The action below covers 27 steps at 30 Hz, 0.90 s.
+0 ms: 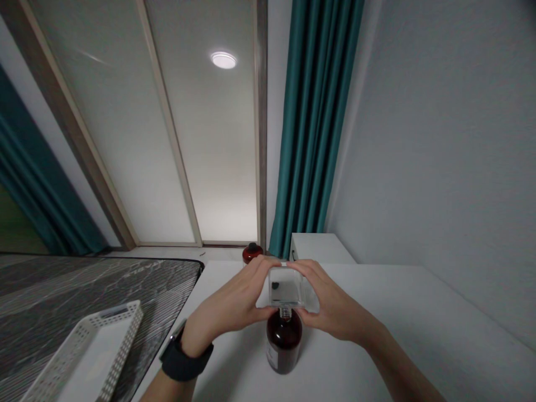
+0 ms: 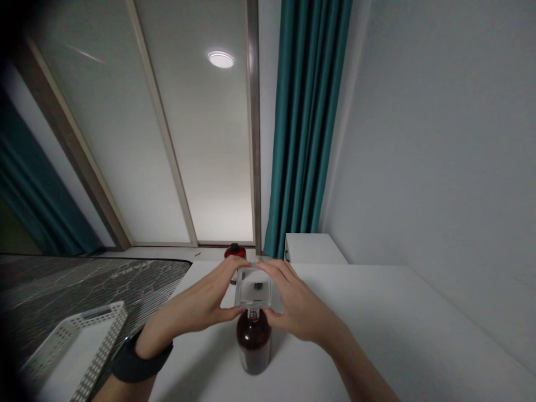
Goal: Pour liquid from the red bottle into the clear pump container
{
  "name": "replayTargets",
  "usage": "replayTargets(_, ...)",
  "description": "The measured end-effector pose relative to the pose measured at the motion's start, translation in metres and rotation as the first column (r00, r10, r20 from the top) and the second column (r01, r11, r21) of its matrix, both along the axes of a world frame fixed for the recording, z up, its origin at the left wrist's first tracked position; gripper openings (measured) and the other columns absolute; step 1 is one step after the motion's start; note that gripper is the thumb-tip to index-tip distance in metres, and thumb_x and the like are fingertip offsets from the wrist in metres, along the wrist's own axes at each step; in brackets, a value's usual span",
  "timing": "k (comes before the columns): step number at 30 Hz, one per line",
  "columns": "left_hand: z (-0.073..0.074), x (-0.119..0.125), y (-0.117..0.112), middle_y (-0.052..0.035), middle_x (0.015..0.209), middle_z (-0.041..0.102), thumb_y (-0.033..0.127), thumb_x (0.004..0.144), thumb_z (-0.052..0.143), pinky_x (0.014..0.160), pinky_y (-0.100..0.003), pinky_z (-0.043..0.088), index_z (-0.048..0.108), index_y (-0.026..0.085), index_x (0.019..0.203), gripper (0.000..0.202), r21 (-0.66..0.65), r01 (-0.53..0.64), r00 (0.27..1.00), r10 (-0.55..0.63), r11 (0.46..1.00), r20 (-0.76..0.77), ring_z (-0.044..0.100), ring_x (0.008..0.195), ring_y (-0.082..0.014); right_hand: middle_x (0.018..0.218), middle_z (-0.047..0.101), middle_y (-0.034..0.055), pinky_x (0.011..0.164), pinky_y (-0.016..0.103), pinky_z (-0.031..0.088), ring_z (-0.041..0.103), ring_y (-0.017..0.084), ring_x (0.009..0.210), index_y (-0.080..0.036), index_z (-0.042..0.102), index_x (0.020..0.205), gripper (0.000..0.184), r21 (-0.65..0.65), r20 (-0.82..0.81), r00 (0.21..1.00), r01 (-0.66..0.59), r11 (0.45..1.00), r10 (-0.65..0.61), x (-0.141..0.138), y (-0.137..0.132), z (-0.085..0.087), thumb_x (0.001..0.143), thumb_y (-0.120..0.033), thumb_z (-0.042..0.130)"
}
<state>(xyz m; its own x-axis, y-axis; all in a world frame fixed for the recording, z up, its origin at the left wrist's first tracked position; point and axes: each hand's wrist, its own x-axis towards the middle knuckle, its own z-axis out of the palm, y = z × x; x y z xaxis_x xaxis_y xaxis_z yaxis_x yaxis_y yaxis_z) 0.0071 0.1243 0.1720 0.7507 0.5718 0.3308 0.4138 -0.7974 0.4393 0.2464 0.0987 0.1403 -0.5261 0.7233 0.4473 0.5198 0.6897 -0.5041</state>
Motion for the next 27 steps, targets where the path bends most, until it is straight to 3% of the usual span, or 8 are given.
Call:
replayTargets(17, 0.0014, 0.0001, -0.0017, -0.0105, 0.132, 0.054, 0.012, 0.081, 0.071, 0.105, -0.046, 0.050, 0.039, 0.023, 0.135, 0.064, 0.053, -0.006, 1.000, 0.006, 0.999, -0.010, 0.053, 0.126, -0.0285, 0.140, 0.048, 0.0109, 0.116, 0.047, 0.039, 0.044, 0.026, 0.135, -0.026, 0.036, 0.145, 0.075, 0.023, 0.010, 1.000, 0.003, 1.000, -0.003, -0.0002, -0.0022, 0.0031, 0.077, -0.006, 0.062)
replayTargets(27, 0.0041, 0.0007, -0.0054, -0.0120, 0.132, 0.052, 0.013, 0.083, 0.067, 0.106, -0.050, 0.048, 0.037, 0.023, 0.134, 0.061, 0.065, -0.010, 1.000, 0.011, 0.998, -0.016, 0.051, 0.128, -0.0305, 0.139, 0.047, 0.0108, 0.116, 0.048, 0.038, 0.044, 0.026, 0.135, -0.027, 0.036, 0.144, 0.074, 0.037, 0.018, 1.000, 0.004, 0.999, -0.005, -0.0015, -0.0043, 0.0046, 0.077, -0.006, 0.060)
